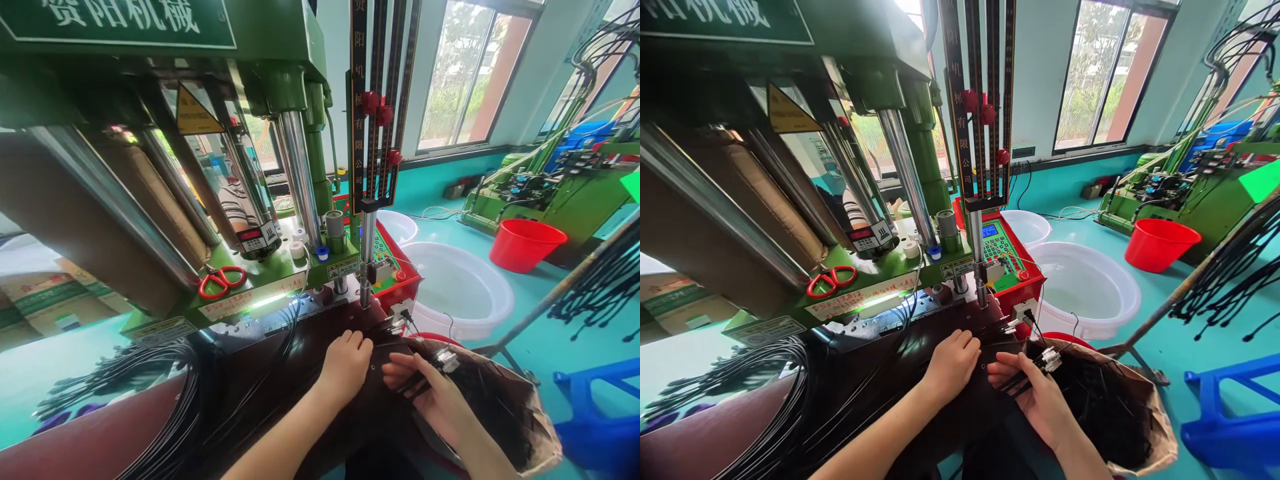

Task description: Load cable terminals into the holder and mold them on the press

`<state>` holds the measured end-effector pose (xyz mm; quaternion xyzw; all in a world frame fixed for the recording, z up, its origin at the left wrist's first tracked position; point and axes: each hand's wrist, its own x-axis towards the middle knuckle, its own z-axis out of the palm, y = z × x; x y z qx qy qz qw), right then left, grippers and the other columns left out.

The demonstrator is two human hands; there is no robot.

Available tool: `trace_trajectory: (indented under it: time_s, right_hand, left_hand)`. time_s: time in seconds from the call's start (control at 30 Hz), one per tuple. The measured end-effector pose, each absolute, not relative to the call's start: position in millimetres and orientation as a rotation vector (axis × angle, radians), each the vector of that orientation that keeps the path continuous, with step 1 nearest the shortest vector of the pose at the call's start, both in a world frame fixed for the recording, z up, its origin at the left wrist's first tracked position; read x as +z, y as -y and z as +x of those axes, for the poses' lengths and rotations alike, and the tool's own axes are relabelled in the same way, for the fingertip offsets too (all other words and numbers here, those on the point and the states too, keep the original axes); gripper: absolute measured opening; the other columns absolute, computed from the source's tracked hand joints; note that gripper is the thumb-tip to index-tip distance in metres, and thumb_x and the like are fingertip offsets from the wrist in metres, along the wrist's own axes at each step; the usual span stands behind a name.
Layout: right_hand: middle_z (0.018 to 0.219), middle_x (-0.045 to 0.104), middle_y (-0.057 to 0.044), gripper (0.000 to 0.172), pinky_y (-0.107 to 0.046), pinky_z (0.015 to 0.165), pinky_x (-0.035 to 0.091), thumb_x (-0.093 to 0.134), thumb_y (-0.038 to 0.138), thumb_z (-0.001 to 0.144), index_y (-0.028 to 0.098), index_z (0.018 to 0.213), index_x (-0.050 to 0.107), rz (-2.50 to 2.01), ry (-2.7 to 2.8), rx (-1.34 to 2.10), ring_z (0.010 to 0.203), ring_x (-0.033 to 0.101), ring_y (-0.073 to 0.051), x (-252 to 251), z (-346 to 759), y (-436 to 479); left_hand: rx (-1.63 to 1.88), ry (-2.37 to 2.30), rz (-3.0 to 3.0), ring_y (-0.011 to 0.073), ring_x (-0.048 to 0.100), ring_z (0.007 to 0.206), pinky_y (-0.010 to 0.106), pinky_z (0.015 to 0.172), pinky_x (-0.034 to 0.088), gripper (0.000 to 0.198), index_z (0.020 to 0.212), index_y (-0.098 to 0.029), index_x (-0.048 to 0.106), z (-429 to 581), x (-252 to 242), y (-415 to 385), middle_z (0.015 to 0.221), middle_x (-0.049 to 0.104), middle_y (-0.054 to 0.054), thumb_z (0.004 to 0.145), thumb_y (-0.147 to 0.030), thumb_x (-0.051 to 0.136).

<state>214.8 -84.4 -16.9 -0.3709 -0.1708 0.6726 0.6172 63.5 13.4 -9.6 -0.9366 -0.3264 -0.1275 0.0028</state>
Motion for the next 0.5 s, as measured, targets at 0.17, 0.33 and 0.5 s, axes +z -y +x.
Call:
trace_trajectory:
  time_s: [0.17,0.33,0.5]
  right_hand:
    - [0.094,0.071,-0.011,0.034,-0.044,0.100,0.034,0.051,0.038,0.086,0.012,0.095,0.070,-0.775,0.328,1.502,0.095,0.063,-0.025,-18.3,210.3,81.7]
    - [0.104,0.068,-0.011,0.037,-0.044,0.103,0.029,0.046,0.041,0.088,0.016,0.109,0.064,-0.760,0.407,1.453,0.103,0.059,-0.025,-9.2,207.7,86.8]
    - [0.110,0.065,-0.011,0.036,-0.040,0.100,0.033,0.047,0.044,0.087,0.020,0.106,0.065,-0.694,0.608,1.387,0.110,0.053,-0.025,8.3,211.1,97.7]
  left_hand:
    - [-0.708,1.110,-3.059,0.0178,0.049,0.072,0.030,0.065,0.041,0.016,0.076,-0.018,0.048,52.4,1.9,13.7,0.076,0.053,0.005,0.085,-0.015,0.035]
    - [-0.791,1.240,-3.369,0.0162,0.049,0.072,0.028,0.066,0.039,0.016,0.080,-0.019,0.044,42.8,1.6,32.1,0.080,0.054,0.005,0.087,-0.017,0.030]
    - [-0.617,1.625,-3.710,0.0140,0.049,0.067,0.025,0.061,0.036,0.010,0.077,-0.021,0.042,38.2,14.8,31.1,0.072,0.055,0.000,0.084,-0.027,0.038]
